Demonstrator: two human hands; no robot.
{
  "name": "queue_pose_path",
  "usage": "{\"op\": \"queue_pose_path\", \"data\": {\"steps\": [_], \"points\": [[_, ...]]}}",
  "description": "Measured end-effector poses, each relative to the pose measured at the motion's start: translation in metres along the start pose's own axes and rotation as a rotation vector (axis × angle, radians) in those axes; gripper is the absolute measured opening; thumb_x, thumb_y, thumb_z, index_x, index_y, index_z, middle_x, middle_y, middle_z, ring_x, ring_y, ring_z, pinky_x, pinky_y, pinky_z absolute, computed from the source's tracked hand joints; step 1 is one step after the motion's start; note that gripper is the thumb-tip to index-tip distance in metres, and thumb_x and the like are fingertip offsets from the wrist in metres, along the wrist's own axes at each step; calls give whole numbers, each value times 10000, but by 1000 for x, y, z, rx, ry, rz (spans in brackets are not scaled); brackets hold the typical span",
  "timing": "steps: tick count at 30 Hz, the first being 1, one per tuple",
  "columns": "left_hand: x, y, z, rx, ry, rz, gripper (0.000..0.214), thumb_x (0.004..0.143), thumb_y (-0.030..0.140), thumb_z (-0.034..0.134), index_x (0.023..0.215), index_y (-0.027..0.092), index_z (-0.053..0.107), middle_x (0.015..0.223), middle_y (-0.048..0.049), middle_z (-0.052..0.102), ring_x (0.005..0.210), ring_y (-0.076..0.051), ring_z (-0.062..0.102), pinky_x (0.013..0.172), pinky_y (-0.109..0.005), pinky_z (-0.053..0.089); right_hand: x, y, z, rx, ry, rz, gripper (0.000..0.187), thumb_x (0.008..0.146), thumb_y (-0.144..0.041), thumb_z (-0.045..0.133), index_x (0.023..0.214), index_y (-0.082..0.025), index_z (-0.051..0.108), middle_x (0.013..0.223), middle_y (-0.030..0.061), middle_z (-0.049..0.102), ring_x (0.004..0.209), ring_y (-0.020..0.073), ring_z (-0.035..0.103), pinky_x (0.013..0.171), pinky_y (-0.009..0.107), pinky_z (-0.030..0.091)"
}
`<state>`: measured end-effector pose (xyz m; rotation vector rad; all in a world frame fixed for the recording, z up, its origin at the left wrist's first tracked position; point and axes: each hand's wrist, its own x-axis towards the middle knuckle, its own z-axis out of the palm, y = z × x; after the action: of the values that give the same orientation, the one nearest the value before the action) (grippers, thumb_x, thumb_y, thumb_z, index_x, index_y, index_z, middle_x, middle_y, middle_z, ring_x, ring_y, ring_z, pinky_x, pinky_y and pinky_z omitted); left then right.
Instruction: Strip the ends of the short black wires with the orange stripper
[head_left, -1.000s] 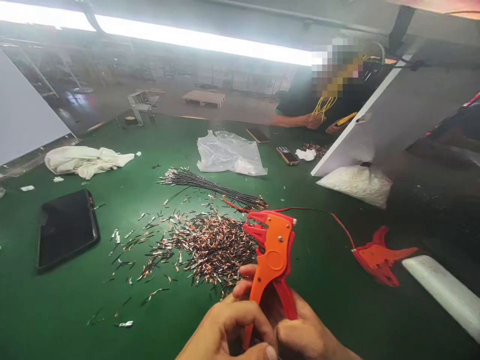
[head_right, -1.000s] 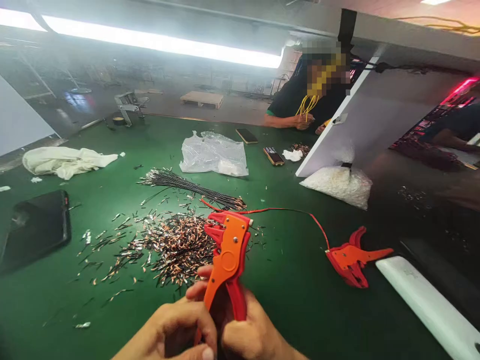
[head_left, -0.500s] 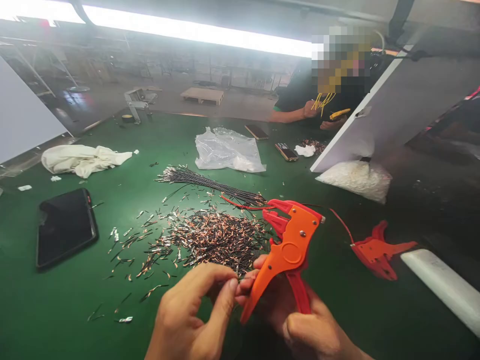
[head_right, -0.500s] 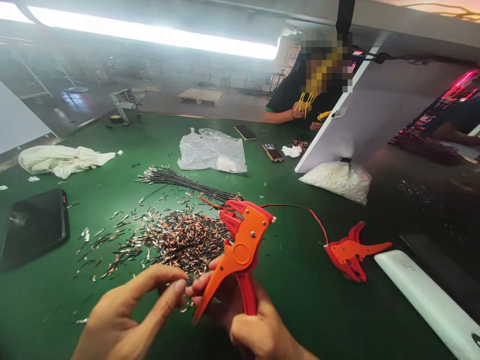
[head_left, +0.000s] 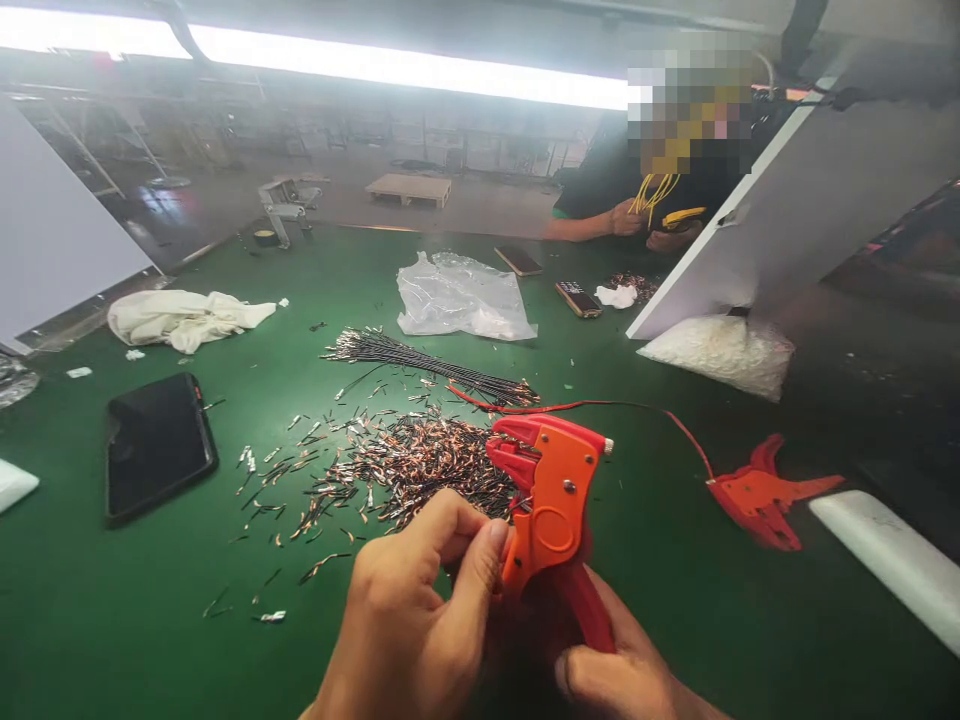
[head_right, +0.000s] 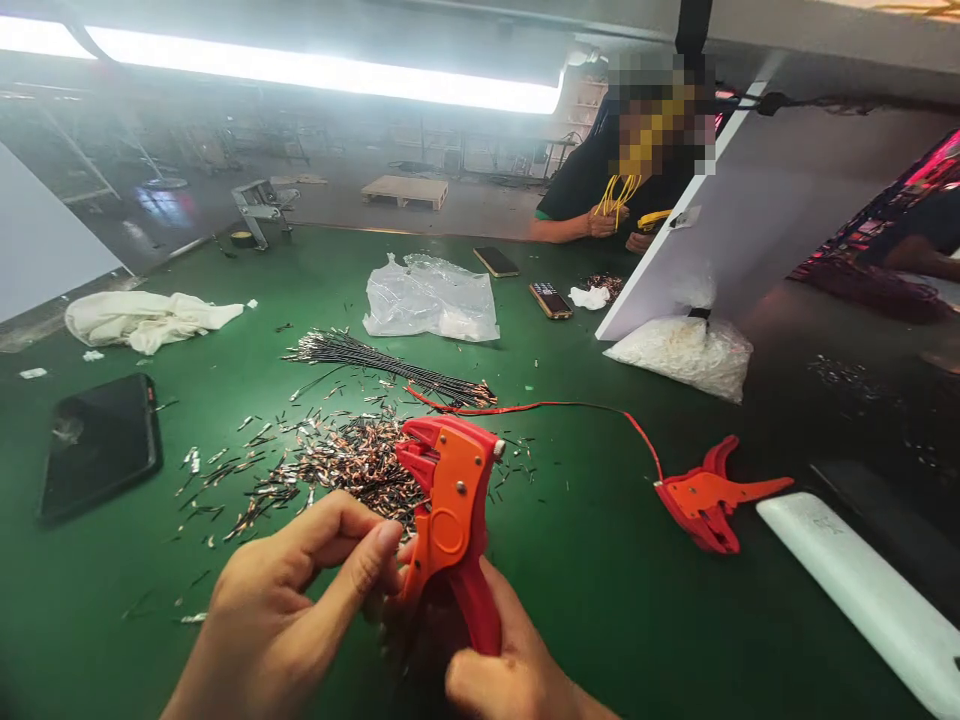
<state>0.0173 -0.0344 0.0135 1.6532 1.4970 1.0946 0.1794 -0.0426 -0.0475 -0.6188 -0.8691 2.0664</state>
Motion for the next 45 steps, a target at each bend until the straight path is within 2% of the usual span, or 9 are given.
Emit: {"op": "queue_pose_path", "data": {"steps": [4,7,12,19,25,30,33,38,45], "points": [[1,3,-1,-2,44,-78,283,926,265,547,655,199,595,549,49,661,460,-84,612,417,-146,431,-2,1,-1,29,53,-14,456,698,-194,673,1148,-258,643,980,71,703,955,291,663,871,467,513],[2,4,-2,12,37,-50,282,917,244,560,640,196,584,509,55,642,413,-76,595,391,-137,418,-2,3,-5,38,0,-65,531,675,-126,613,1189,-259,633,1027,63,696,928,258,662,865,431,506],[2,1,-2,80,1,86,263,933,181,527,679,196,594,536,55,638,428,-75,581,413,-147,414,1,9,-11,-34,-78,-112,395,805,-196,620,1195,-259,622,1081,90,679,977,271,639,882,425,500],[4,-4,2,202,-37,175,219,944,129,516,751,193,596,581,58,624,447,-68,565,440,-154,401,1,6,-10,-75,-54,-65,295,808,-297,676,1099,-262,645,1048,83,670,976,283,628,897,434,482],[2,-8,3,396,79,301,218,940,90,507,759,192,572,589,47,598,466,-89,550,443,-191,383,-4,2,-4,-122,68,-29,411,792,-364,737,1169,-233,639,1059,103,672,985,294,624,906,450,477],[0,-11,1,521,210,445,127,926,80,533,885,189,584,648,32,639,500,-127,574,512,-247,421,-3,6,-5,-80,31,-54,480,798,-379,730,1239,-245,597,1093,101,679,1023,293,629,914,449,480],[-1,-12,3,504,215,494,175,916,62,533,814,204,546,692,12,667,567,-142,620,568,-258,446,-2,6,-6,-93,6,-53,483,798,-388,731,1240,-247,594,1099,102,677,1026,299,630,928,457,473],[-3,-10,7,407,108,436,186,922,59,505,829,207,568,657,32,632,539,-124,591,541,-239,428,0,5,-9,-136,-28,-20,370,812,-419,728,1114,-230,630,1025,97,674,1024,311,620,907,457,475],[-3,-7,6,381,58,355,211,933,79,486,779,208,553,625,40,619,508,-99,569,491,-205,397,3,1,-2,-189,-53,-47,287,868,-455,697,1019,-232,597,932,55,606,870,228,575,831,384,469]]}}
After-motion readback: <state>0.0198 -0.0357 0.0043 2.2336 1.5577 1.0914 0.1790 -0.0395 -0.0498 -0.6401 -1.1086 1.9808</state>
